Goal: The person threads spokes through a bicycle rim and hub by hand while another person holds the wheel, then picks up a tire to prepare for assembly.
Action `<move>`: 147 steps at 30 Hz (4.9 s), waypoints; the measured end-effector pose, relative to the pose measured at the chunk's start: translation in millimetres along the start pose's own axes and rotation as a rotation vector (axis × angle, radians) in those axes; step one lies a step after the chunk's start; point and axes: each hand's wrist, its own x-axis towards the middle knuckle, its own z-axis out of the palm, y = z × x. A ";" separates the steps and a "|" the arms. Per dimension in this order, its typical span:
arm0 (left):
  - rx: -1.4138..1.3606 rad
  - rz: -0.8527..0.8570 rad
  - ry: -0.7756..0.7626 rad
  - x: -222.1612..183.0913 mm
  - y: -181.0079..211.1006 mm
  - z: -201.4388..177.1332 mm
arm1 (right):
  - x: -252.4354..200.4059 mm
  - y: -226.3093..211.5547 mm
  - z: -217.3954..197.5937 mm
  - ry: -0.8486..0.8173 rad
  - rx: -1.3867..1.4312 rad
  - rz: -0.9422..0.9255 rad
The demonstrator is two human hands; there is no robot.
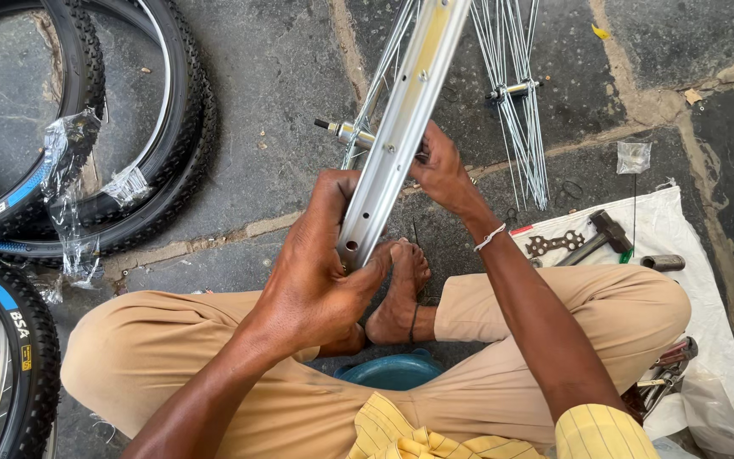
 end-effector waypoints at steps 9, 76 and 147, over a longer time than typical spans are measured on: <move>0.067 0.005 -0.045 -2.8 -1.9 4.7 | -4.4 12.9 -12.9 -0.097 -0.476 -0.088; -0.060 -0.085 0.088 1.2 1.4 3.9 | -100.7 174.9 -47.6 -0.029 -0.985 0.665; 0.027 0.279 0.454 -13.8 -26.1 -59.6 | 6.2 -192.5 109.0 -0.330 1.024 0.011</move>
